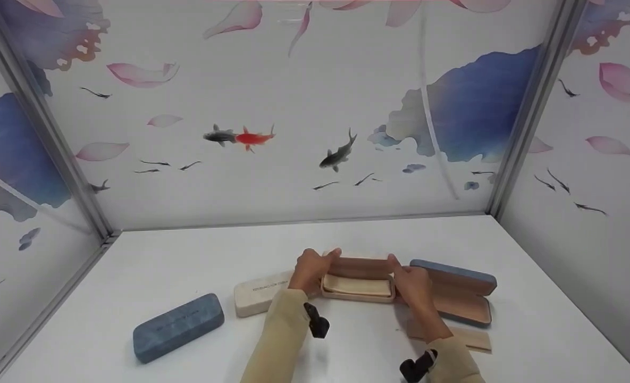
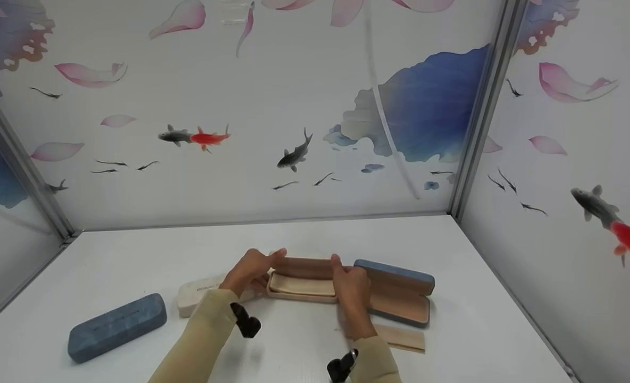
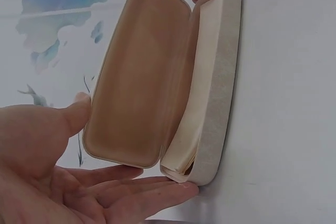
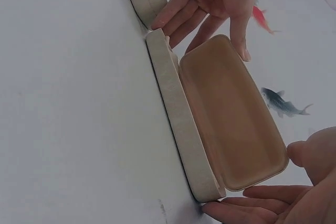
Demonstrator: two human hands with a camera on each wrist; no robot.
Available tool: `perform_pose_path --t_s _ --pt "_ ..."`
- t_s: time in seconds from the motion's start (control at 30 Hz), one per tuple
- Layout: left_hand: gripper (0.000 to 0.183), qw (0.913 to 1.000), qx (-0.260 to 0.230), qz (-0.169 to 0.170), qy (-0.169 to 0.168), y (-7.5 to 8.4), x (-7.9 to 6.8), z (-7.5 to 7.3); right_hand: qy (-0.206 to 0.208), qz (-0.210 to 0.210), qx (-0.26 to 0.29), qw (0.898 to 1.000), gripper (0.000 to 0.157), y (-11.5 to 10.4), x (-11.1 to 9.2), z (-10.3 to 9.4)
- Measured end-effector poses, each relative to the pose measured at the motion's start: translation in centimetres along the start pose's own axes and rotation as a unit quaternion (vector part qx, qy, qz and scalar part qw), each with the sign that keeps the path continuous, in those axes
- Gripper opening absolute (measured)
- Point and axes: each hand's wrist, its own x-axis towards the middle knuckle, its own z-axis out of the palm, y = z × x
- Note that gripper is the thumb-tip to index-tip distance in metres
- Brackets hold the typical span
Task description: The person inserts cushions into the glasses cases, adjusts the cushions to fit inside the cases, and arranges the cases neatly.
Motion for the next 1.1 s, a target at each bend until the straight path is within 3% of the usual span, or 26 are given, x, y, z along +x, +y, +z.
perform_pose_path --t_s 0.4,0.7,0.87,1.03,1.1 --pt "0.076 0.9993 0.018 -0.029 -0.016 -0.2 0.4 -0.2 0.002 0.01 -0.019 1.0 0.058 -0.1 -0.1 -0.1" --pt "0.07 0.9987 0.035 -0.028 -0.024 -0.3 0.4 -0.5 -0.01 -0.034 -0.027 0.999 0.064 0.1 -0.1 -0.1" --pt "0.07 0.998 0.044 -0.03 -0.033 0.0 0.2 -0.5 -0.045 -0.035 -0.016 0.998 0.06 0.1 0.1 -0.6" --pt "0.067 0.9974 0.059 -0.024 -0.033 -0.3 0.1 -0.6 -0.08 -0.005 -0.021 0.997 0.053 0.0 0.1 -1.1" --pt "0.065 0.9974 0.063 -0.014 -0.032 -0.5 0.0 -0.7 -0.09 0.007 -0.029 0.995 0.058 -0.1 0.0 -1.2"
